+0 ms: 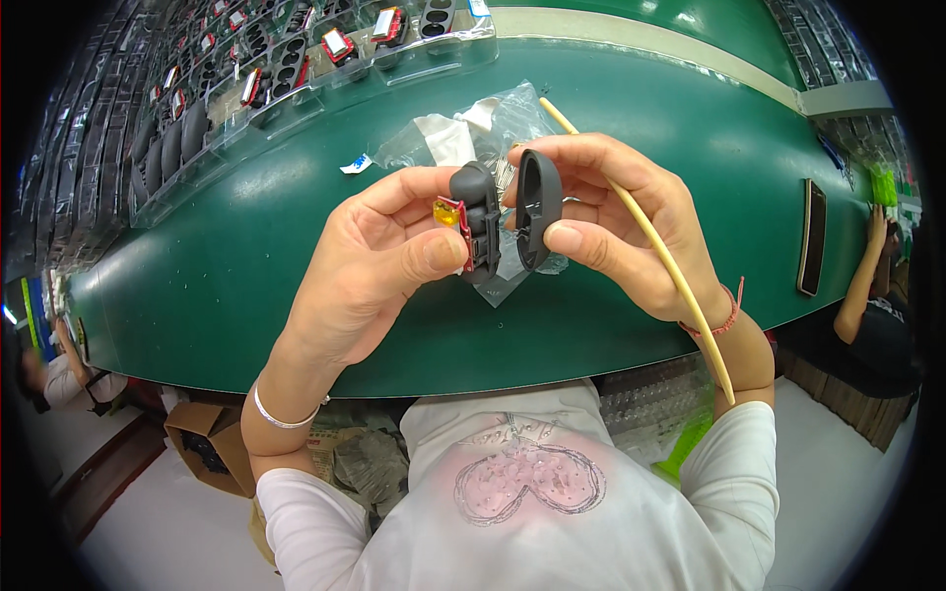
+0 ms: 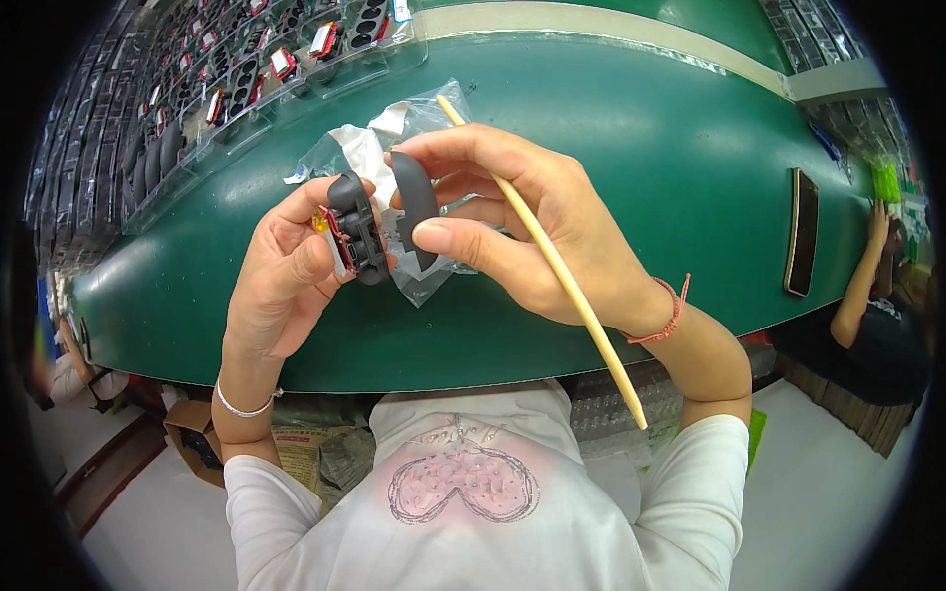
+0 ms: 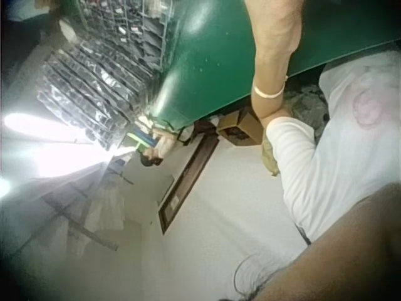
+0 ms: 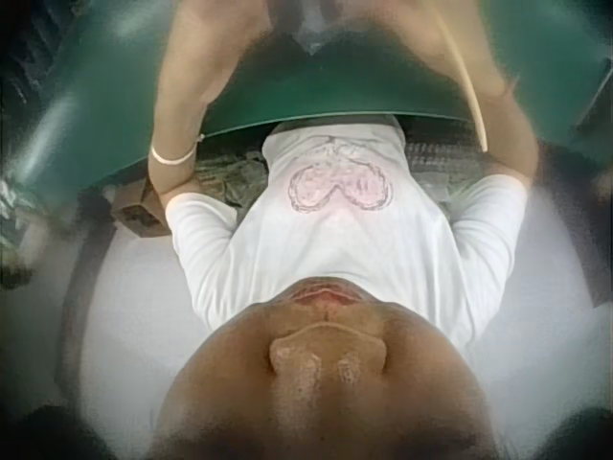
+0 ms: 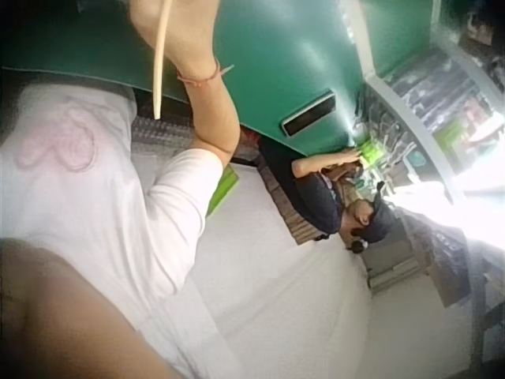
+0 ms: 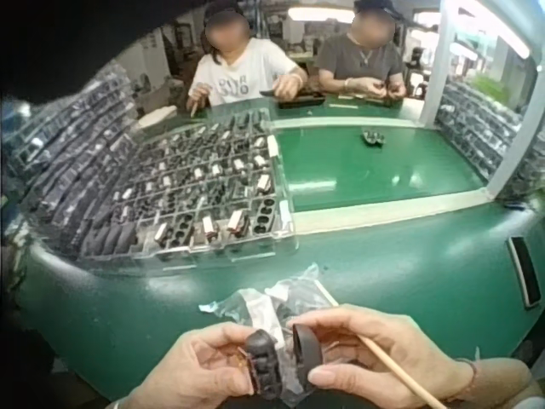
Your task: The person assembles small electronic devices at a green workbench. They pick up a device body, insert a battery, and use a wooden stick to adjust internal components before closing the casing. The person repeats this process for multiple units, placing finished items into a tray.
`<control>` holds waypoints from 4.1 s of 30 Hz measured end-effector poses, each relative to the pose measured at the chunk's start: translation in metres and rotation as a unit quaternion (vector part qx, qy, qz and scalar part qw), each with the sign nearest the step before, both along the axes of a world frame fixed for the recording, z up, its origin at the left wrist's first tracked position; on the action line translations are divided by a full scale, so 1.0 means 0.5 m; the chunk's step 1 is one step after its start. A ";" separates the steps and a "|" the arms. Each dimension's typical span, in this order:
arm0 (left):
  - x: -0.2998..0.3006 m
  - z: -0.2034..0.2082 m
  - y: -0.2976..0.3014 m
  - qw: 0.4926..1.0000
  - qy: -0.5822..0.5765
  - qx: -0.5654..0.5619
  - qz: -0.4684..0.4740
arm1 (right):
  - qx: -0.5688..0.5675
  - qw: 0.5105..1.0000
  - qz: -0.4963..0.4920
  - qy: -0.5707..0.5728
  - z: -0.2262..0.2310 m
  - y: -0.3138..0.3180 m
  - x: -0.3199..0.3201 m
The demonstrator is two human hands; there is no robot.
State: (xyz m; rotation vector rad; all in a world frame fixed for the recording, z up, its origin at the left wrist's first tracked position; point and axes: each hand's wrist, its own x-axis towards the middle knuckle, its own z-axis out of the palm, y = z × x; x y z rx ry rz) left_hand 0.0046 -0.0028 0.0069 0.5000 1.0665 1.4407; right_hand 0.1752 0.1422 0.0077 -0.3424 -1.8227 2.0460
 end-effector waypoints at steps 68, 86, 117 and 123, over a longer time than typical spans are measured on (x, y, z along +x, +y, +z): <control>0.008 -0.002 -0.002 0.912 0.391 0.126 0.018 | -0.034 0.993 0.066 -0.093 0.024 -0.003 -0.001; -0.015 0.020 -0.005 0.911 0.390 0.092 0.096 | 0.282 0.955 -0.090 0.023 -0.034 -0.001 -0.018; 0.001 0.014 -0.004 0.947 0.304 0.064 0.076 | 0.244 0.965 -0.065 0.070 0.009 0.013 0.000; 0.023 0.001 -0.006 0.930 0.339 0.126 0.059 | 0.255 0.957 -0.081 0.115 0.010 0.000 0.006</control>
